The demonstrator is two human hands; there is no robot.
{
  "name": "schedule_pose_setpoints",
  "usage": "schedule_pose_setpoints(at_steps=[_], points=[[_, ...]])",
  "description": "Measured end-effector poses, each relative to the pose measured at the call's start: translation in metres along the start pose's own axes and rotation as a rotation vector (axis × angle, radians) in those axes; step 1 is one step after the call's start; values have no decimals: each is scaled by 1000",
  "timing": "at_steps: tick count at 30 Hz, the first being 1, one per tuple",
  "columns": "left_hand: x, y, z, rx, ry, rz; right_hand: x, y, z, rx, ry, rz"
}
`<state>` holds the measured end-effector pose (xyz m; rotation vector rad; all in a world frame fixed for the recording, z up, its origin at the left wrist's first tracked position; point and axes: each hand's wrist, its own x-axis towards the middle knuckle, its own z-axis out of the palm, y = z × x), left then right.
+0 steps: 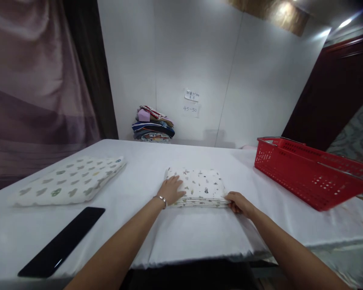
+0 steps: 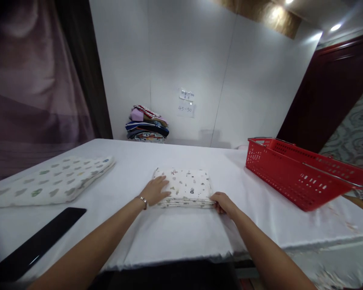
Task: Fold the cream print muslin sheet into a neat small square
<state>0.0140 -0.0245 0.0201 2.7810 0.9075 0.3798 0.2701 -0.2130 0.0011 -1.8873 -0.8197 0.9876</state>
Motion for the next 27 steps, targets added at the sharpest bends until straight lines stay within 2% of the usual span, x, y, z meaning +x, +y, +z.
schedule_pose_setpoints(at_steps=[2,6,14,21,27], points=[[-1,-7,13,9,-72,-36,-1,1,1,-22,-3,2],[-10,-14,24,-13,-45,-26,-2,3,2,-42,12,21],[-18,-10,22,-67,-35,-54,-6,0,7,-86,34,83],[-24,-14,23,-159,-33,-72,-11,-13,14,-36,101,161],[-21,-19,26,-166,46,-18,-13,-11,15,0,128,93]])
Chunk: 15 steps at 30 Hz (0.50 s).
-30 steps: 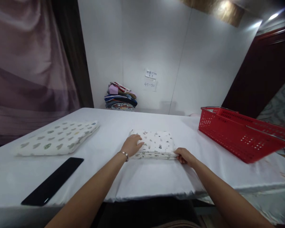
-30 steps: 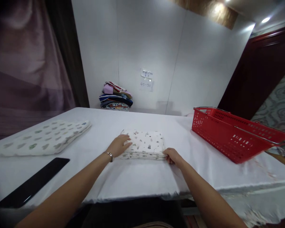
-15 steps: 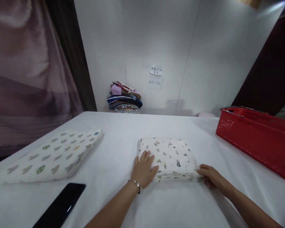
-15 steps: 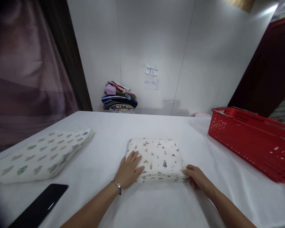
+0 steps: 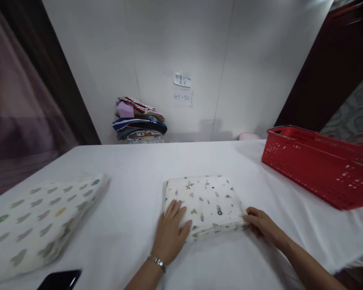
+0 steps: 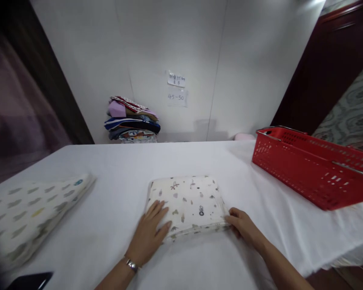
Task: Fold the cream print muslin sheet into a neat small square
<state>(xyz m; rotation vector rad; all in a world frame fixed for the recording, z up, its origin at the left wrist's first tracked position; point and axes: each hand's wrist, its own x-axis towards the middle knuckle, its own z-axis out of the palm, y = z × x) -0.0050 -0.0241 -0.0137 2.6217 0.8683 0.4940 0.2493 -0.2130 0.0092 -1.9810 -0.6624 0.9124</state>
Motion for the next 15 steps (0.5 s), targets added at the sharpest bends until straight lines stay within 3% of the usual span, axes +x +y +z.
schedule_pose_setpoints(at_steps=[7,11,15], points=[[2,3,-9,100,-3,16,4,10,-5,23,-33,-108],[7,21,-20,190,55,54,6,10,-9,26,-87,-123],[12,44,-14,232,1,177,7,11,-11,44,-109,-142]])
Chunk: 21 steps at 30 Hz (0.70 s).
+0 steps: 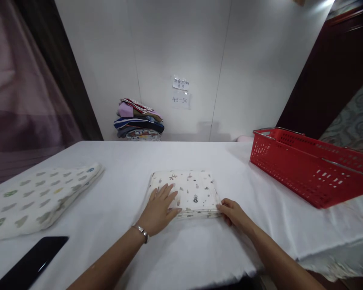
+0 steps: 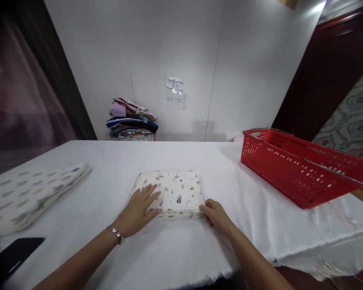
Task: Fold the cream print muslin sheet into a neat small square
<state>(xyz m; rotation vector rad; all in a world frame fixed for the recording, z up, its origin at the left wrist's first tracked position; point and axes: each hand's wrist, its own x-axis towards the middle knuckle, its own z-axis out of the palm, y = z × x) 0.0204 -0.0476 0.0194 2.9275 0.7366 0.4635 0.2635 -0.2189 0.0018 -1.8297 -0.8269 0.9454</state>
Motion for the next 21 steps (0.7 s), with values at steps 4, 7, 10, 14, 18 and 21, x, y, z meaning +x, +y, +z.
schedule_pose_setpoints(at_steps=[4,7,10,14,18,21], points=[[-1,12,18,47,-77,63,-3,4,-8,-97,-4,-5],[-4,13,27,79,-46,66,-10,-1,-14,-312,155,-136],[-6,13,29,102,-33,80,-19,-25,-4,-472,317,-422],[-5,14,26,138,-18,92,-15,-78,39,-567,185,-839],[-3,15,24,153,-16,105,23,-112,75,-714,41,-897],[-5,16,25,164,-44,83,65,-101,77,-852,34,-720]])
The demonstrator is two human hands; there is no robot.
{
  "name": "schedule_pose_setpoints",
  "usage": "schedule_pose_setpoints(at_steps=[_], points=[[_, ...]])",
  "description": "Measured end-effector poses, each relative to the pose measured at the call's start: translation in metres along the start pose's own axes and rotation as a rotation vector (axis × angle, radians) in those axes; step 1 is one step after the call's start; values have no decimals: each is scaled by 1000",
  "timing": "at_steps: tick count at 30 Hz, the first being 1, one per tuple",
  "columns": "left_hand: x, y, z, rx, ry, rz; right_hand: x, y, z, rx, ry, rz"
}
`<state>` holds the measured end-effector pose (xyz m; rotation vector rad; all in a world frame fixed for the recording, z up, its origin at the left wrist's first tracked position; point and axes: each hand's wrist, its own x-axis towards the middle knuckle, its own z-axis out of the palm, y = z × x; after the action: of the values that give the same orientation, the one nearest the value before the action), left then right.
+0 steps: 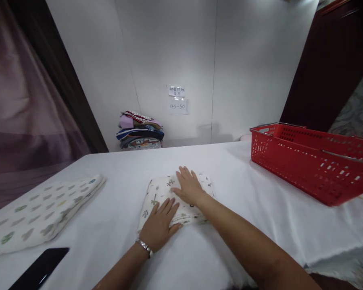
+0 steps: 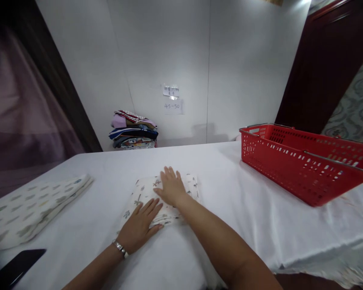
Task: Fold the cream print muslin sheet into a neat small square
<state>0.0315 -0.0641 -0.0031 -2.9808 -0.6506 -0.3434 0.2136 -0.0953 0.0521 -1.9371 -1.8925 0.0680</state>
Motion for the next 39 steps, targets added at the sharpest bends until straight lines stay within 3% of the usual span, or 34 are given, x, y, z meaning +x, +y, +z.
schedule_pose_setpoints(at_steps=[2,4,9,12,14,18,21,27,35,39], points=[[-3,1,0,-10,-22,-7,4,25,18,-40,-119,141],[-5,3,-2,-37,-46,-11,3,44,33,-62,-173,185],[13,-7,-28,-179,-213,-63,-1,56,49,-98,-169,180],[42,-27,-37,-167,-105,-174,1,54,50,-107,-160,183],[58,-42,-30,-107,-52,-293,1,54,50,-107,-162,190],[66,-62,2,-121,-203,-495,-1,55,49,-93,-183,203],[61,-66,16,-131,-211,-502,1,53,47,-84,-176,199],[62,-65,13,-111,-214,-499,8,52,33,-83,-250,244],[65,-68,11,-97,-244,-489,-10,60,39,-121,-123,254],[76,-63,-4,-67,-300,-496,-3,62,32,216,31,299]])
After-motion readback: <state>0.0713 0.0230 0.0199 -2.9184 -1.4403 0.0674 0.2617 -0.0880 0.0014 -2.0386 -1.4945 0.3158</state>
